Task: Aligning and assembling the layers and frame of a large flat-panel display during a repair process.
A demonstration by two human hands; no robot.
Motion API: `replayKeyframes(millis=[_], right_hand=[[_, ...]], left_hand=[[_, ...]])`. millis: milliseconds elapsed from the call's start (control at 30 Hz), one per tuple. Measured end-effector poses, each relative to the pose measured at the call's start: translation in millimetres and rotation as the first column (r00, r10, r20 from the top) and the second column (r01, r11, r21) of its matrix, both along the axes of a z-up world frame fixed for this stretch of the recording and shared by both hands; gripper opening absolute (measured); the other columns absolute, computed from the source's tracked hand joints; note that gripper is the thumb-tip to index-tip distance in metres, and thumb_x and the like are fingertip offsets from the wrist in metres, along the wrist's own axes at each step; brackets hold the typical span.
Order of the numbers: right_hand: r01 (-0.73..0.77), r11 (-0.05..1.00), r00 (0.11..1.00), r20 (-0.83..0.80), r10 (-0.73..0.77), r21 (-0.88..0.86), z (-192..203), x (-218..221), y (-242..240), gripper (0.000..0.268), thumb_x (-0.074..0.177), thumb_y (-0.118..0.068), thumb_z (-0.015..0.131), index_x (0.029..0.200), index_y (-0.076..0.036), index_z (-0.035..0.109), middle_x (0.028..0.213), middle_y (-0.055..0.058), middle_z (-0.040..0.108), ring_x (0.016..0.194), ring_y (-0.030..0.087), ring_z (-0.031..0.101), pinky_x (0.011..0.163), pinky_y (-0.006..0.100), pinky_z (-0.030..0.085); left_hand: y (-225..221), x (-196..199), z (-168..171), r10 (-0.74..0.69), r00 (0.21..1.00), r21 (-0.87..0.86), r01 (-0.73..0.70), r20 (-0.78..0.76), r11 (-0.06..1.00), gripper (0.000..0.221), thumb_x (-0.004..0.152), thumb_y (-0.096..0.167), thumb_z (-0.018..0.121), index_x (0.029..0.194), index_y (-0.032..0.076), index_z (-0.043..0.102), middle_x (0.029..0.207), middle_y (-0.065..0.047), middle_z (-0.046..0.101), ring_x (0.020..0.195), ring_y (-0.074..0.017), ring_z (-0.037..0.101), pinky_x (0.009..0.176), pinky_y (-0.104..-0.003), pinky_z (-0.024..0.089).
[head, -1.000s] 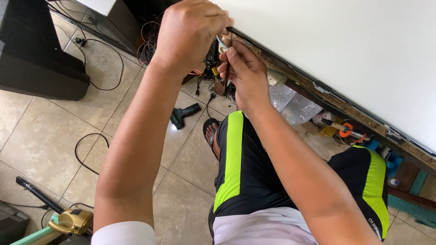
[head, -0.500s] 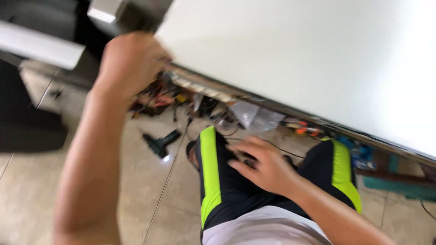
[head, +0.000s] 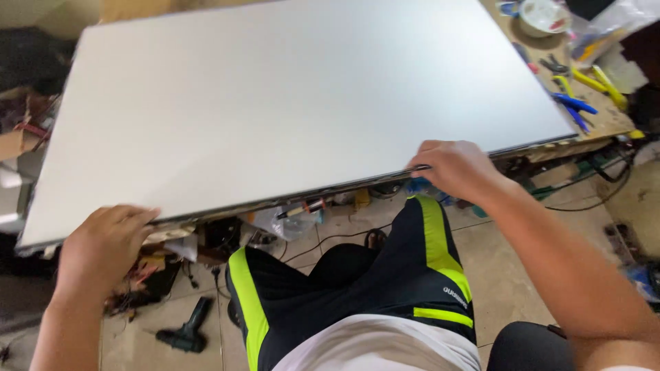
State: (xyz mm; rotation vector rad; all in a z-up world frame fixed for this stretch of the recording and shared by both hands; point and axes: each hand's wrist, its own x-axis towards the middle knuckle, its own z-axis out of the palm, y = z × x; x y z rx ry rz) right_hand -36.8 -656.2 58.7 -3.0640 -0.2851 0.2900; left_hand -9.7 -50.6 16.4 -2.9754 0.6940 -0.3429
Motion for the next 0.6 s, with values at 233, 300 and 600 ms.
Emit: replayKeyframes(millis=[233, 300, 600], right_hand=[[-0.093, 0.963, 0.988, -0.095, 0.121, 0.254, 50.8, 10.2, -21.4, 0.021, 0.098, -0.027, 0.067, 0.115, -0.018, 0.075, 0.118, -0.002, 0.069, 0.084, 0.024, 0.071, 0.069, 0.041, 0.054], [-0.114, 0.965, 0.991, -0.036, 0.126, 0.237, 51.7, 33.9, -35.3, 0.021, 0.099, -0.027, 0.067, 0.116, -0.019, 0.074, 0.118, -0.001, 0.069, 0.084, 0.026, 0.070, 0.066, 0.043, 0.054], [-0.021, 0.939, 0.987, 0.159, -0.036, 0.344, -8.5, 207.0, -76.5, 0.023, 0.095, -0.028, 0.067, 0.116, -0.020, 0.068, 0.113, 0.002, 0.058, 0.090, 0.030, 0.064, 0.062, 0.047, 0.048]], left_hand=[[50.8, 49.9, -39.9, 0.343, 0.868, -0.042, -0.382, -0.358, 0.923, 0.030, 0.096, 0.029, 0.075, 0.123, 0.029, 0.085, 0.101, -0.004, 0.080, 0.099, -0.0207, 0.075, 0.082, -0.037, 0.062], [74.1, 81.5, -62.3, 0.193, 0.944, -0.237, -0.258, -0.266, 0.937, 0.026, 0.093, 0.022, 0.079, 0.118, 0.021, 0.085, 0.104, -0.004, 0.078, 0.101, -0.0170, 0.071, 0.092, -0.030, 0.055], [38.6, 298.1, -102.7, -0.044, 0.982, -0.618, -0.082, -0.186, 0.782, 0.025, 0.112, 0.003, 0.071, 0.133, -0.009, 0.074, 0.125, -0.023, 0.070, 0.118, -0.0313, 0.062, 0.112, -0.037, 0.044]])
